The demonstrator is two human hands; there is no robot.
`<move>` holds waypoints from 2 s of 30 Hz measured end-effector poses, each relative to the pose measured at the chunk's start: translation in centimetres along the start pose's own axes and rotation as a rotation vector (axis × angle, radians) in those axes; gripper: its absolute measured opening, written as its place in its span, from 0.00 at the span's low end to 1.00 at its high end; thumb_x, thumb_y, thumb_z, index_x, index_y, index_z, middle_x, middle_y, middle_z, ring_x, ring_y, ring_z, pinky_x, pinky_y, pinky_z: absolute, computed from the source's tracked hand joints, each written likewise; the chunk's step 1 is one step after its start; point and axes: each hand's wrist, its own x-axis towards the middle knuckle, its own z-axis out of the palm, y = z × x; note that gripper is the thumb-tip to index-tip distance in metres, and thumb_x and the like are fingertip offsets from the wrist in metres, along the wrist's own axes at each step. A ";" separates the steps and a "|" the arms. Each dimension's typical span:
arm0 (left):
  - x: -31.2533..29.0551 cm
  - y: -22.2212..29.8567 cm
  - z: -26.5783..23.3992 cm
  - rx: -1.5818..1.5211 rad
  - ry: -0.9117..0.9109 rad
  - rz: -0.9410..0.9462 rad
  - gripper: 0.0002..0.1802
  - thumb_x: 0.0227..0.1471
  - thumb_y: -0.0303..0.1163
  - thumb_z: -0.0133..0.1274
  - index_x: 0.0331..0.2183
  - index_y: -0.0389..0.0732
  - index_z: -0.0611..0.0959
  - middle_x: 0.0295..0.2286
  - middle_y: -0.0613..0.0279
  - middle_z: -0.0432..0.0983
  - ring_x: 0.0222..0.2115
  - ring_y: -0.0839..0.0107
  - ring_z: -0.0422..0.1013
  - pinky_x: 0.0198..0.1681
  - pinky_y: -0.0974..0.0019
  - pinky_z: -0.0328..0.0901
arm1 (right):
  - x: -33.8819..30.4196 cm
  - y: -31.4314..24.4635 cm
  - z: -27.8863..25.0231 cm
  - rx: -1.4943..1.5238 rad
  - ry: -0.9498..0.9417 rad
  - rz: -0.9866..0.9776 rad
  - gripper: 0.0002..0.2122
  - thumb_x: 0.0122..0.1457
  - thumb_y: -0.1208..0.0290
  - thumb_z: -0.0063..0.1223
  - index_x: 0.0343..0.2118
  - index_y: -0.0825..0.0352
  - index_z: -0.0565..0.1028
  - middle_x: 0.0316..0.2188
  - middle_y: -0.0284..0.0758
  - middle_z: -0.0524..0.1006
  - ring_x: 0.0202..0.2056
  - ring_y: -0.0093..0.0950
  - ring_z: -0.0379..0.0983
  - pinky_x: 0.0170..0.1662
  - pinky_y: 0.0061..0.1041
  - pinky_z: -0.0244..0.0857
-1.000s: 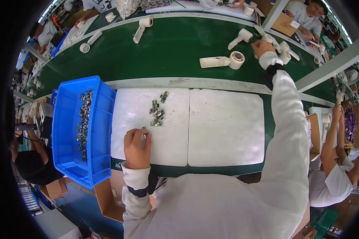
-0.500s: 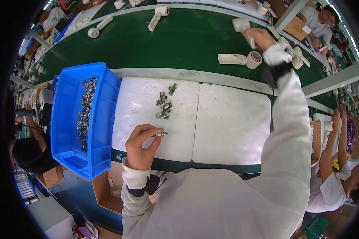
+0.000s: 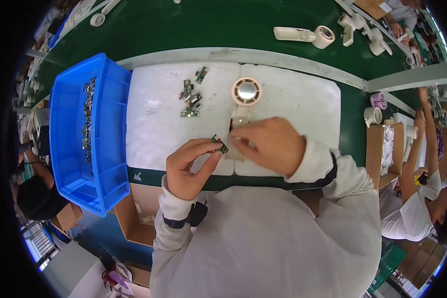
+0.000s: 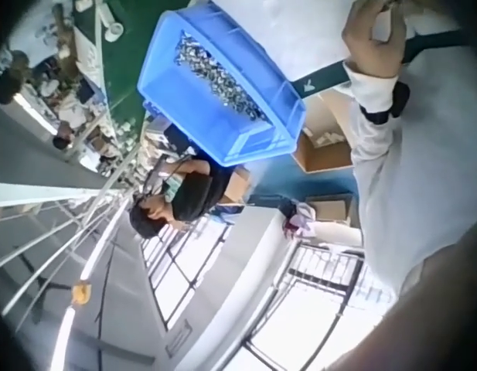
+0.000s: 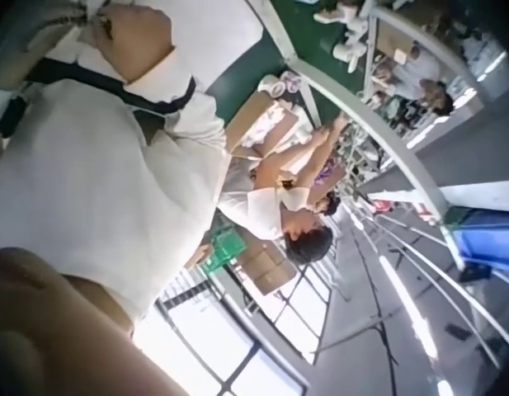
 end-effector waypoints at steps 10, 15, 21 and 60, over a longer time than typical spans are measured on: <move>-0.1 0.8 1.7 0.149 0.065 -0.011 0.17 0.49 0.15 0.62 0.43 0.37 0.85 0.35 0.56 0.81 0.33 0.67 0.79 0.39 0.69 0.71 | 3.6 2.3 -1.0 -0.412 -0.026 -0.328 0.11 0.55 0.71 0.63 0.43 0.57 0.82 0.26 0.31 0.81 0.27 0.29 0.79 0.29 0.28 0.72; 0.3 0.5 1.5 0.168 -0.016 0.020 0.17 0.49 0.17 0.62 0.44 0.37 0.85 0.34 0.56 0.81 0.32 0.69 0.78 0.38 0.70 0.72 | 3.4 3.6 -0.7 -0.164 0.106 -0.332 0.10 0.55 0.73 0.64 0.41 0.60 0.83 0.27 0.33 0.81 0.28 0.31 0.79 0.30 0.26 0.72; 0.9 -0.6 0.9 -0.091 -0.016 -0.185 0.18 0.55 0.18 0.60 0.49 0.34 0.83 0.36 0.58 0.81 0.36 0.73 0.78 0.42 0.70 0.73 | 3.0 3.1 0.9 -0.053 0.244 -0.151 0.06 0.57 0.71 0.64 0.37 0.64 0.84 0.29 0.35 0.83 0.29 0.33 0.80 0.32 0.26 0.73; 1.8 -2.5 -0.4 -0.337 -0.159 -0.164 0.15 0.61 0.19 0.55 0.49 0.34 0.83 0.39 0.57 0.81 0.38 0.73 0.79 0.43 0.72 0.73 | 1.5 3.1 0.2 0.422 0.029 -0.055 0.08 0.53 0.69 0.71 0.35 0.64 0.83 0.20 0.30 0.77 0.20 0.19 0.68 0.25 0.19 0.60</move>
